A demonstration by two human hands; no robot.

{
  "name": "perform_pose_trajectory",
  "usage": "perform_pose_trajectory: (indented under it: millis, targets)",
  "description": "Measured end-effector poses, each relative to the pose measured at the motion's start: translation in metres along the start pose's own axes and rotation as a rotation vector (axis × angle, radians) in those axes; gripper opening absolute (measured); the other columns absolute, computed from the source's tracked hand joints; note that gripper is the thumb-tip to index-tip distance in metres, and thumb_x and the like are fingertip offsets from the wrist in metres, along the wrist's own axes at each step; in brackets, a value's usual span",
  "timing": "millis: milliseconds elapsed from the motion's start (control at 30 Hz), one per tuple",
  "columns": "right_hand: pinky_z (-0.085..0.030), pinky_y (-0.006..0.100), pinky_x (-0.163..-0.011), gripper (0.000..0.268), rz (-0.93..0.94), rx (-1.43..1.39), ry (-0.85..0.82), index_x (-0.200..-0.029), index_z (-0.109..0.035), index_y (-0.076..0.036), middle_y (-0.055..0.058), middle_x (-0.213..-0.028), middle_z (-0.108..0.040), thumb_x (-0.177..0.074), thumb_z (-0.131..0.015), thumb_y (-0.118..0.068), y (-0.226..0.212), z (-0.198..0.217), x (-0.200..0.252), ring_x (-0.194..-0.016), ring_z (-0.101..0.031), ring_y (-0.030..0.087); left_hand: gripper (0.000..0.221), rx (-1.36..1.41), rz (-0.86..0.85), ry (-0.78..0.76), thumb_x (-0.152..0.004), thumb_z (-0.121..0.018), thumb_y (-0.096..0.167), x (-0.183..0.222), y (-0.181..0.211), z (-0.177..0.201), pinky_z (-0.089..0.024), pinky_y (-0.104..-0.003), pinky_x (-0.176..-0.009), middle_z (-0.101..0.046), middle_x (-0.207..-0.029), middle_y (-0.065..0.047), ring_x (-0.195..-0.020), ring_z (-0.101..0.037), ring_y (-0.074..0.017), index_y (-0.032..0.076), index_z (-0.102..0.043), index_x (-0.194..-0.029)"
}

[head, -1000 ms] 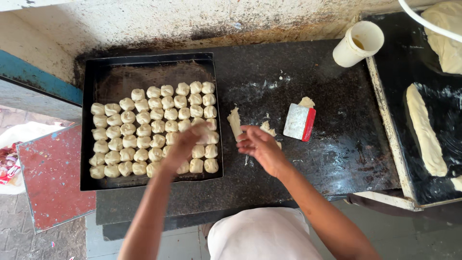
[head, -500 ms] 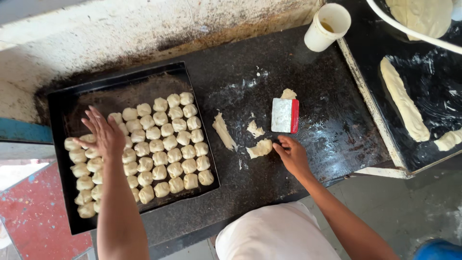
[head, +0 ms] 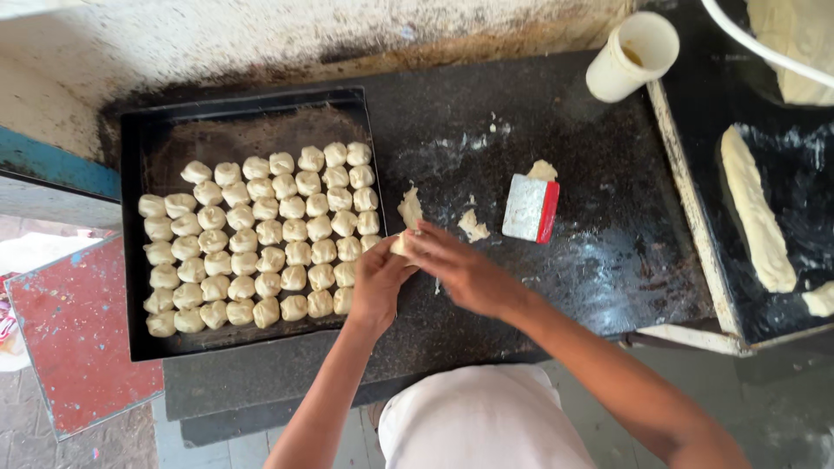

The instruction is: The person shapes pieces of dough into small buns by hand and places them into a black baking tray.

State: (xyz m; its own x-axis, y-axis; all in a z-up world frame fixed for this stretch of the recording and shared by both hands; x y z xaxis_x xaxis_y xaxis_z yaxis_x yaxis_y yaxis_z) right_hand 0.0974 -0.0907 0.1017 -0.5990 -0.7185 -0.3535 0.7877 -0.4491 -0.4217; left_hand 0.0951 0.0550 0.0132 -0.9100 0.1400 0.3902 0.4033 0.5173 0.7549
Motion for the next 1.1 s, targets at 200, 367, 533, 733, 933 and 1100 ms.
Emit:
perform_pose_trajectory:
  millis: [200,367,533,733,933,1100]
  targets:
    - [-0.044,0.031,-0.117,0.063,-0.59,-0.916,0.336,-0.152,-0.038,-0.01,0.008,-0.158,-0.04,-0.096,-0.065,-0.002,0.025,0.01,-0.007,-0.145,-0.045,0.023,0.038,0.091,0.017,-0.028,-0.098,-0.053,-0.005,0.023,0.033,-0.012,-0.055,-0.033,-0.106,-0.068,-0.122,-0.015,-0.114,-0.068,-0.0186,-0.003,-0.053,-0.136]
    - [-0.06,0.029,-0.089,0.033,-0.594,-0.654,0.097,-0.126,-0.072,-0.01,0.009,-0.121,-0.071,-0.094,-0.076,-0.006,0.036,-0.006,-0.008,-0.105,-0.071,0.02,0.031,-0.471,-0.127,0.011,-0.096,-0.062,-0.005,0.024,0.046,-0.021,-0.054,-0.036,-0.091,-0.072,-0.113,-0.015,-0.101,-0.067,-0.0166,-0.005,-0.064,-0.127]
    - [-0.063,0.031,-0.093,0.032,-0.057,-0.215,0.246,-0.127,-0.071,-0.008,0.008,-0.125,-0.066,-0.095,-0.071,-0.003,0.006,0.007,-0.006,-0.111,-0.07,0.022,0.032,-0.602,-0.151,0.195,-0.096,-0.068,0.003,0.024,0.063,-0.015,-0.057,-0.036,-0.08,-0.076,-0.108,-0.017,-0.09,-0.069,-0.0192,-0.006,-0.068,-0.127]
    - [-0.064,0.03,-0.09,0.029,-0.318,-0.384,0.255,-0.123,-0.074,-0.009,0.009,-0.124,-0.067,-0.095,-0.074,-0.001,0.032,0.013,-0.01,-0.108,-0.071,0.018,0.065,0.243,0.251,-0.159,-0.09,-0.067,0.018,0.034,0.053,-0.02,-0.058,-0.034,-0.098,-0.073,-0.124,-0.018,-0.111,-0.073,-0.0212,-0.005,-0.046,-0.146]
    - [-0.059,0.034,-0.103,0.038,0.057,-0.061,0.252,-0.131,-0.07,-0.006,0.008,-0.135,-0.064,-0.094,-0.074,-0.001,-0.001,0.009,-0.001,-0.124,-0.067,0.027,0.045,-0.461,-0.171,-0.133,-0.099,-0.067,0.003,0.019,0.042,-0.018,-0.061,-0.032,-0.094,-0.075,-0.121,-0.023,-0.108,-0.072,-0.0219,-0.009,-0.061,-0.142]
    - [-0.048,0.055,-0.111,0.046,0.093,0.074,0.253,-0.124,-0.07,-0.008,0.005,-0.142,-0.06,-0.082,-0.079,-0.025,-0.002,0.002,0.007,-0.136,-0.05,0.035,0.034,0.028,0.087,-0.041,-0.103,-0.053,0.004,0.021,0.03,-0.012,-0.063,-0.031,-0.093,-0.072,-0.113,-0.015,-0.099,-0.074,-0.0179,-0.006,-0.056,-0.135]
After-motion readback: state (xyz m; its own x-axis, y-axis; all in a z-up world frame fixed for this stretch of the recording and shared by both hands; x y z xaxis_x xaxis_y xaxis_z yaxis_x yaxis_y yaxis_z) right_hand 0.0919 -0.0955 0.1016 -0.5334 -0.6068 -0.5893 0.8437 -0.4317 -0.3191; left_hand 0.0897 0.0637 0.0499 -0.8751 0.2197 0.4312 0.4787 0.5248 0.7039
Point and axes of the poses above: each hand's wrist, its own x-axis away from the middle knuckle, its own z-axis out of the back of the hand, y = z × x, the point moved 6 cm from there along -x, towards the middle knuckle
